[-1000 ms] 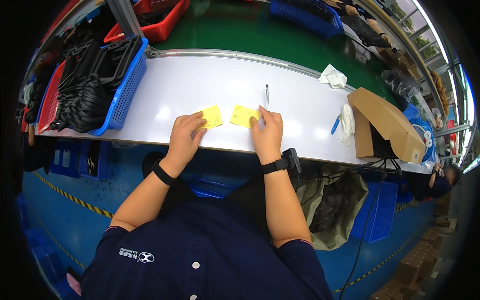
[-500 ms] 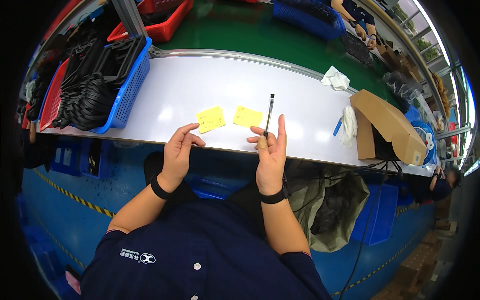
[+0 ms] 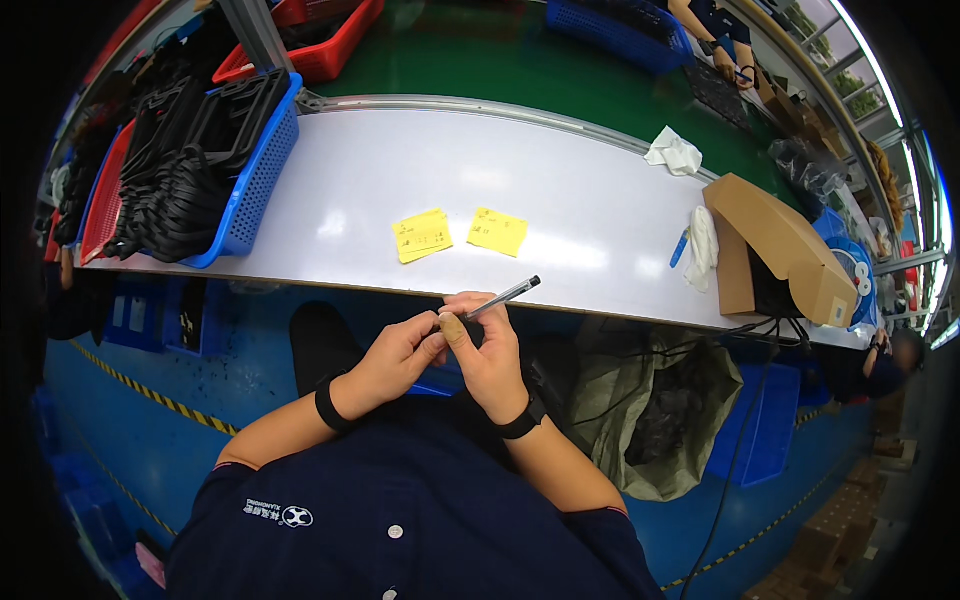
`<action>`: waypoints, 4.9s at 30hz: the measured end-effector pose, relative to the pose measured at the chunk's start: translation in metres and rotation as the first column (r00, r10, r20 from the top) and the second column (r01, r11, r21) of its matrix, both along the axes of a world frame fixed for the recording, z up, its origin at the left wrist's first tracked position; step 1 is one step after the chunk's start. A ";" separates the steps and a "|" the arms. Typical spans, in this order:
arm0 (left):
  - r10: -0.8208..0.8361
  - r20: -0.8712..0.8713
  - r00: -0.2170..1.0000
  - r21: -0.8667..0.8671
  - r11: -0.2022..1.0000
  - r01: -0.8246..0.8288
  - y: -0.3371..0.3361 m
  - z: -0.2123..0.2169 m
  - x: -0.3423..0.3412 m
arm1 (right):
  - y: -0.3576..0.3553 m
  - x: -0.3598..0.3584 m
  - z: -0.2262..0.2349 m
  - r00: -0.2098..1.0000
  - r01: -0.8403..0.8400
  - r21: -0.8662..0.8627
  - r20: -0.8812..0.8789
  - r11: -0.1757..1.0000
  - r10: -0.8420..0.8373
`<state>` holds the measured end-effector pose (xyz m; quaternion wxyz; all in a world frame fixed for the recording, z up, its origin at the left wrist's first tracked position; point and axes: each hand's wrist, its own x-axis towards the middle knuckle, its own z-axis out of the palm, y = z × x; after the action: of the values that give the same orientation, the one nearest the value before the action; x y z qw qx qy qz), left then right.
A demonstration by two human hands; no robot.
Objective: The recorder writes details on yellow sticky notes while managing bins of black rubber or foam products on a production line.
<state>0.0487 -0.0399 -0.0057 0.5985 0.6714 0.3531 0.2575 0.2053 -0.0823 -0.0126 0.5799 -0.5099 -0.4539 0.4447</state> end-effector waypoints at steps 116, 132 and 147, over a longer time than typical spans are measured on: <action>0.044 -0.115 0.992 0.796 0.601 0.066 0.057 -0.037 0.061 | 0.084 0.075 -0.022 0.864 0.302 0.068 0.401 0.951 -0.303; 0.039 -0.113 0.993 0.779 0.624 0.064 0.058 -0.038 0.061 | 0.084 0.077 -0.026 0.834 0.320 0.098 0.443 0.942 -0.329; 0.051 -0.089 0.995 0.799 0.600 0.041 0.058 -0.038 0.061 | 0.085 0.075 -0.023 0.826 0.321 0.113 0.453 0.940 -0.336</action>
<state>0.1097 0.0185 -0.0434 0.2155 0.8793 0.2331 0.3551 0.2800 0.0030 -0.0358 0.5296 -0.6626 -0.4922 0.1953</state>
